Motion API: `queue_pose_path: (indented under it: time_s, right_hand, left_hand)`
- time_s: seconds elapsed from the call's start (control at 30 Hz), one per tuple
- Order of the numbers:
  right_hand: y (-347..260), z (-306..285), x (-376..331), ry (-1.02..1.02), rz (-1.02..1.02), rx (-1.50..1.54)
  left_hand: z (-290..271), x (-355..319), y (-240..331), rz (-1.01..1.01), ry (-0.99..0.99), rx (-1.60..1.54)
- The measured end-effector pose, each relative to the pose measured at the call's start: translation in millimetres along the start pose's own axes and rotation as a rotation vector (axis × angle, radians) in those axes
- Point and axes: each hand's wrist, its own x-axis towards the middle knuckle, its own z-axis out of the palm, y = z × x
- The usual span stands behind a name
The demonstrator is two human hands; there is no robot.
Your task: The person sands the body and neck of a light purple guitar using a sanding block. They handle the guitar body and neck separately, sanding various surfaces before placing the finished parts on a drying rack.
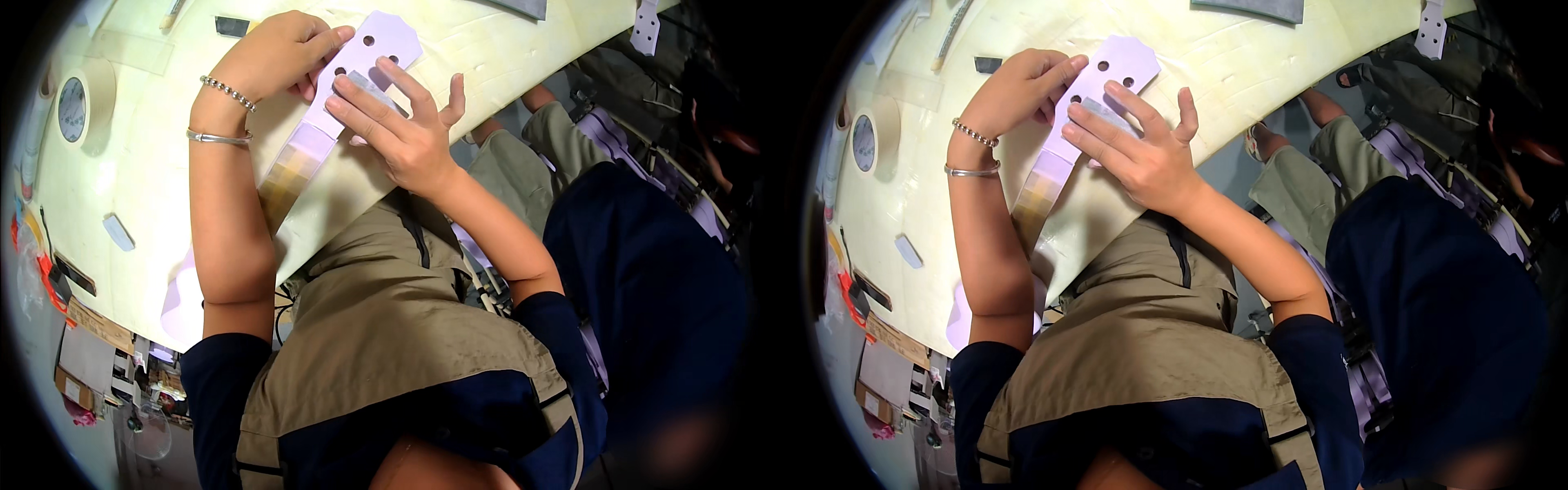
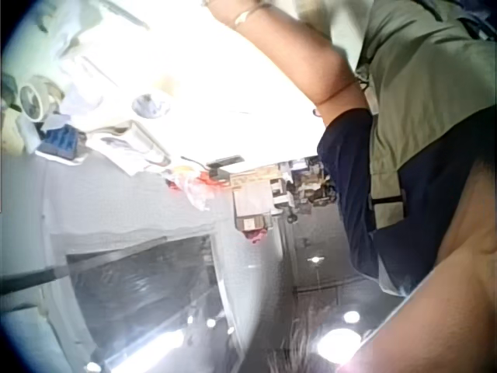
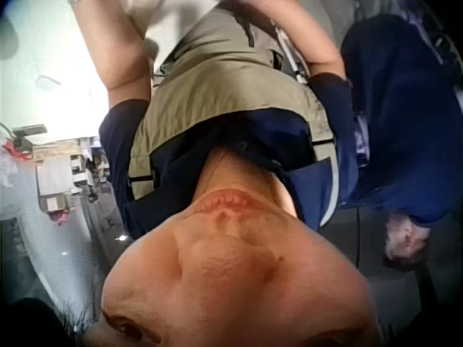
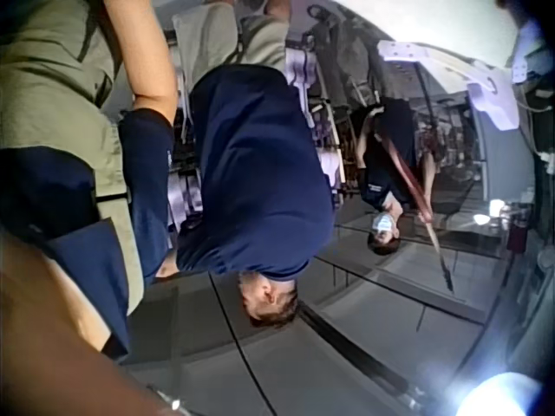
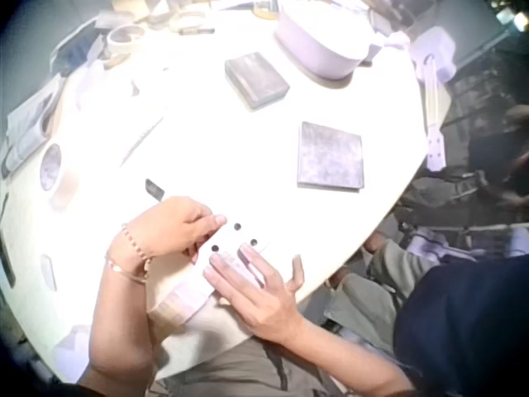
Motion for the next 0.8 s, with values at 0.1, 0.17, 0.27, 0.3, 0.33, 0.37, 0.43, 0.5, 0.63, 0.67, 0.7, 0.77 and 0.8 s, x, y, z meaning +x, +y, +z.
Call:
queue_pose_path:
  time_s: [0.1,0.17,0.27,0.3,0.33,0.37,0.43,0.5,0.63,0.67,0.7,0.77,0.8]
  right_hand:
    - [9.8,-1.4,-13.0,0.007,-0.023,-0.047]
    - [9.7,-5.2,-13.5,0.008,-0.024,-0.049]
    - [-4.3,-0.3,1.2,-0.01,0.017,-0.008]
    - [-5.8,-1.7,-2.5,-0.029,0.026,-0.029]
    - [-6.5,-4.0,-6.4,-0.028,0.021,-0.043]
    - [-6.2,-7.7,-11.1,-0.028,0.016,-0.057]
    - [-0.9,-8.6,-11.3,-0.008,-0.007,-0.089]
    - [13.7,-0.6,2.1,-0.005,0.026,-0.118]
    - [-12.2,-5.8,-3.5,-0.089,0.135,-0.004]
    - [-21.7,-10.7,-10.8,-0.129,0.167,0.049]
    - [-23.0,-11.7,-16.3,-0.121,0.125,0.012]
    - [-0.4,-9.8,-8.4,-0.08,0.067,-0.076]
    - [10.6,-9.6,-3.7,-0.059,0.04,-0.121]
  left_hand:
    - [2.5,-4.4,0.3,-0.006,0.031,-0.005]
    - [2.4,-4.5,4.7,0.001,0.007,-0.009]
    - [0.7,0.7,0.1,-0.012,0.019,-0.011]
    - [2.8,0.0,-0.8,-0.015,0.016,-0.012]
    - [4.1,-0.9,-2.2,-0.018,0.016,-0.012]
    - [4.2,-1.4,-2.9,-0.021,0.017,-0.012]
    - [0.4,-0.8,-0.5,-0.017,0.014,-0.024]
    - [2.9,-2.3,1.6,-0.025,0.024,-0.054]
    - [3.9,-3.5,-0.2,-0.055,0.069,-0.081]
    - [3.6,-2.8,0.7,-0.047,0.056,-0.066]
    - [3.3,-2.1,1.5,-0.038,0.042,-0.051]
    - [3.7,-3.2,-0.8,-0.037,0.049,-0.072]
    - [4.1,-4.2,-1.9,-0.035,0.05,-0.081]
